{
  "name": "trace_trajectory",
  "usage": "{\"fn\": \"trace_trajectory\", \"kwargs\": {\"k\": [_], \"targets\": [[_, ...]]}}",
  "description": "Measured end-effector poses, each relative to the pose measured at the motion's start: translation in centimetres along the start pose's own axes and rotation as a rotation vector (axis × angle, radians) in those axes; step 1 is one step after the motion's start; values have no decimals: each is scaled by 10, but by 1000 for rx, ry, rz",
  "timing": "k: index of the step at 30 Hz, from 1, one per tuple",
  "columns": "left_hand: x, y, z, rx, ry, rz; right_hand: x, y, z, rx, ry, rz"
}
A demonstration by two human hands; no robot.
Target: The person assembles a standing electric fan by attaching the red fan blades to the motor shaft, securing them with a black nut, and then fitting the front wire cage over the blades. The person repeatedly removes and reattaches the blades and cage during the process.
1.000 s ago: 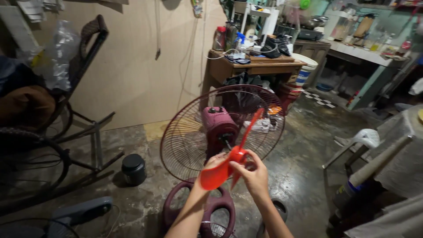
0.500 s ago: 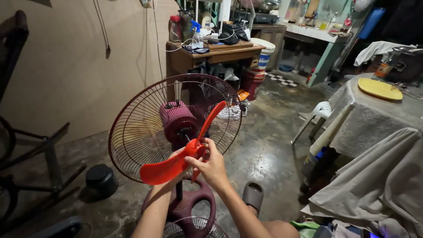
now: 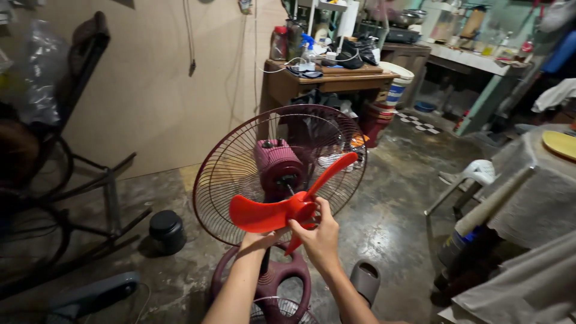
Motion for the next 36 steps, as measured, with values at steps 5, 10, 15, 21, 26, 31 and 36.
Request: {"fn": "trace_trajectory", "kwargs": {"k": [5,10,15,21,26,31,36], "targets": [[5,-4,-26,-58,5,-27,5,0,3,109,-45,11],[11,-1,-32,149,23,-67,7,1,6,126,-84,58],[5,6,-9,67,1,-54,6,-7,6,60,-39,-53],[11,7,-12,-3,135,-112,3,-14,7,-35,18,-43],[10,-1,-57,-109,465,-115,2,-19,12,-43,30,-72],[-20,41,-78,604,590,-194,5,-19,14,-103,72,-78],[-80,156,7,1996,432,280,7,-15,13,-138,80,-99]]}}
Point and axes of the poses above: each hand's wrist, its own x-axis towards the middle knuckle, its own z-axis out of the palm, y = z × x, the point moved 5 cm from there along x, towards the middle knuckle, and after that the axes turned 15 degrees about z, right-handed, at the moved point
